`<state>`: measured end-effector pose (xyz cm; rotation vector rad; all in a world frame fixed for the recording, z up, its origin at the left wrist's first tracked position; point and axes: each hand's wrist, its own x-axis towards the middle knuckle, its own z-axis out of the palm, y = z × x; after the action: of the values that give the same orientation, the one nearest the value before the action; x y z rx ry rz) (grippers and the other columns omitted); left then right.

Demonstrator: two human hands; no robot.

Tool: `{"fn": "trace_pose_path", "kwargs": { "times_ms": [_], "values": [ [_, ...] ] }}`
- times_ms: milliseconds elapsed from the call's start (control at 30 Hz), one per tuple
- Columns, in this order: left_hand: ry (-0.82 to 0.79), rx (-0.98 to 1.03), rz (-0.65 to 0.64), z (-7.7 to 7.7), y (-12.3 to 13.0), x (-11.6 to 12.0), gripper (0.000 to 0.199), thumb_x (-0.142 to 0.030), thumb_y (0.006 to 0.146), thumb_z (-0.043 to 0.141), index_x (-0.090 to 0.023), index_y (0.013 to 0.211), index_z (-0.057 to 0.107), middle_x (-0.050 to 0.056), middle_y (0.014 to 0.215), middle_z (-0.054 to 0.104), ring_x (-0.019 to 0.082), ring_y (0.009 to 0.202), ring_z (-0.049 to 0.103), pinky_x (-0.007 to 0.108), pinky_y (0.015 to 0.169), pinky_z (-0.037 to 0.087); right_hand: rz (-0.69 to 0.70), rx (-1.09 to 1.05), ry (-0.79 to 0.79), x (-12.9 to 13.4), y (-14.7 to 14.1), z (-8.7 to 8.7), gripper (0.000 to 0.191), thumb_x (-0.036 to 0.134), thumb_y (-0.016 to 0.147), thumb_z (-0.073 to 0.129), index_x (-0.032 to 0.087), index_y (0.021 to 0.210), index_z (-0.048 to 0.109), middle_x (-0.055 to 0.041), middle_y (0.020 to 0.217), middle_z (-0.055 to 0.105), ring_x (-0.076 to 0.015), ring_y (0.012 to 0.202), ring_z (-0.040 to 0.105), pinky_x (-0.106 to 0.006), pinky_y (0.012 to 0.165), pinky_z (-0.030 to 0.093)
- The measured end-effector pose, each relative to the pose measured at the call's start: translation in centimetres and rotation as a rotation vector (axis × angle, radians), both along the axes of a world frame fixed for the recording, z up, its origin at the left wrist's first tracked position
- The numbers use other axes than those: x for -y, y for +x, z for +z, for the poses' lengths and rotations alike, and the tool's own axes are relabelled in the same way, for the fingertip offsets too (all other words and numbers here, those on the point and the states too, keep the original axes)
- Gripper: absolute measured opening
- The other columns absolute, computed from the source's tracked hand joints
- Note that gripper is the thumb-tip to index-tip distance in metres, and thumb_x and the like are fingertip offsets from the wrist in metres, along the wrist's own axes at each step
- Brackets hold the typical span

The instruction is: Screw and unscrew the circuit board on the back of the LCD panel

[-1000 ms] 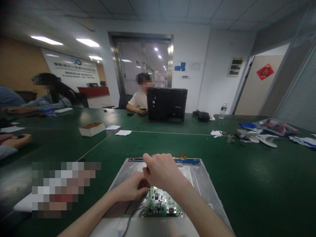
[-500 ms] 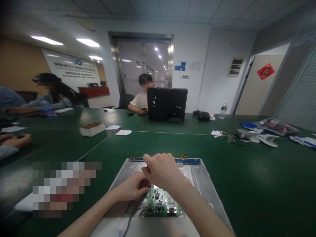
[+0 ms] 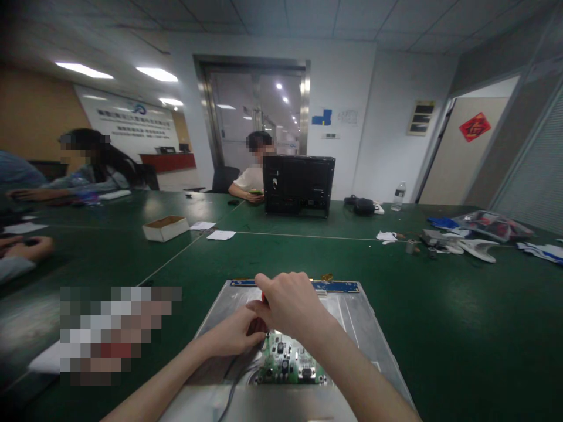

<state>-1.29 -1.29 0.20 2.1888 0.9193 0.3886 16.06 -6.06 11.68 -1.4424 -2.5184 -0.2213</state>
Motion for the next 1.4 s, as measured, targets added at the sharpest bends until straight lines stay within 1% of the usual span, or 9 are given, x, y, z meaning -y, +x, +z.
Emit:
{"fn": "trace_pose_path", "kwargs": {
  "times_ms": [200, 300, 567, 733, 800, 900, 1067, 1233, 1400],
  "values": [
    [0.017, 0.022, -0.036, 0.52, 0.07, 0.14, 0.009, -0.011, 0.069, 0.051, -0.017, 0.075, 0.049, -0.003, 0.065, 0.050, 0.013, 0.060, 0.048, 0.023, 0.054, 0.034, 0.030, -0.010, -0.020, 0.10, -0.04, 0.07, 0.007, 0.028, 0.085, 0.052, 0.022, 0.089, 0.053, -0.0002, 0.076, 0.068, -0.0162, 0.063, 0.061, -0.028, 0.049, 0.020],
    [0.017, 0.035, -0.033, 0.65, 0.12, 0.21, 0.009, -0.011, 0.069, 0.050, -0.017, 0.076, 0.050, -0.002, 0.067, 0.053, 0.014, 0.062, 0.049, 0.023, 0.055, 0.035, 0.046, -0.045, -0.029, 0.26, 0.08, 0.13, 0.017, 0.024, 0.079, 0.054, 0.022, 0.096, 0.052, -0.0010, 0.080, 0.069, -0.0158, 0.064, 0.060, -0.028, 0.049, 0.018],
    [0.001, 0.007, 0.007, 0.41, 0.15, 0.24, 0.011, -0.012, 0.068, 0.050, -0.016, 0.077, 0.052, -0.001, 0.066, 0.052, 0.014, 0.061, 0.049, 0.023, 0.055, 0.035, 0.033, -0.030, -0.023, 0.34, 0.14, 0.02, 0.018, 0.041, 0.086, 0.053, 0.024, 0.085, 0.057, -0.0007, 0.077, 0.070, -0.0188, 0.067, 0.063, -0.028, 0.051, 0.022],
    [0.031, 0.007, -0.023, 0.32, 0.13, 0.09, 0.008, -0.012, 0.069, 0.051, -0.016, 0.076, 0.051, -0.002, 0.066, 0.052, 0.014, 0.062, 0.049, 0.022, 0.054, 0.035, 0.024, -0.013, -0.052, 0.42, -0.08, 0.27, 0.011, 0.028, 0.086, 0.050, 0.023, 0.094, 0.056, -0.0017, 0.081, 0.071, -0.0189, 0.069, 0.064, -0.028, 0.052, 0.027],
    [0.040, 0.031, -0.040, 0.34, 0.12, 0.07, 0.008, -0.012, 0.069, 0.051, -0.016, 0.075, 0.051, -0.002, 0.065, 0.051, 0.013, 0.060, 0.047, 0.022, 0.054, 0.034, 0.051, -0.032, -0.061, 0.55, 0.01, 0.43, 0.019, 0.025, 0.081, 0.053, 0.023, 0.100, 0.054, -0.0022, 0.085, 0.070, -0.0185, 0.070, 0.064, -0.028, 0.052, 0.027],
    [0.041, 0.054, -0.050, 0.40, 0.13, 0.10, 0.008, -0.011, 0.069, 0.050, -0.016, 0.075, 0.051, -0.002, 0.065, 0.051, 0.013, 0.059, 0.046, 0.022, 0.053, 0.034, 0.073, -0.056, -0.066, 0.64, 0.21, 0.45, 0.023, 0.026, 0.077, 0.057, 0.023, 0.100, 0.054, -0.0018, 0.085, 0.070, -0.0180, 0.069, 0.063, -0.027, 0.051, 0.025],
    [0.019, 0.032, -0.037, 0.32, 0.13, 0.08, 0.012, -0.009, 0.067, 0.049, -0.016, 0.077, 0.051, -0.003, 0.063, 0.050, 0.013, 0.058, 0.047, 0.022, 0.053, 0.033, 0.032, -0.039, -0.048, 0.34, 0.19, 0.02, 0.019, 0.040, 0.087, 0.054, 0.024, 0.096, 0.055, -0.0022, 0.080, 0.070, -0.0185, 0.068, 0.063, -0.027, 0.053, 0.025],
    [0.028, 0.023, -0.037, 0.23, 0.04, 0.03, 0.013, -0.009, 0.066, 0.050, -0.017, 0.076, 0.051, -0.003, 0.064, 0.050, 0.013, 0.059, 0.048, 0.023, 0.054, 0.034, 0.041, -0.048, -0.018, 0.18, 0.07, -0.10, 0.010, 0.028, 0.085, 0.051, 0.022, 0.093, 0.054, -0.0005, 0.078, 0.070, -0.0162, 0.063, 0.060, -0.028, 0.050, 0.020],
    [0.041, 0.065, -0.063, 0.27, 0.08, 0.08, 0.010, -0.008, 0.068, 0.049, -0.017, 0.073, 0.049, -0.003, 0.063, 0.049, 0.012, 0.058, 0.047, 0.022, 0.053, 0.033, 0.063, -0.083, -0.031, 0.33, 0.32, -0.01, 0.017, 0.025, 0.079, 0.056, 0.022, 0.095, 0.054, -0.0002, 0.080, 0.069, -0.0153, 0.063, 0.059, -0.028, 0.049, 0.020]
  ]
}}
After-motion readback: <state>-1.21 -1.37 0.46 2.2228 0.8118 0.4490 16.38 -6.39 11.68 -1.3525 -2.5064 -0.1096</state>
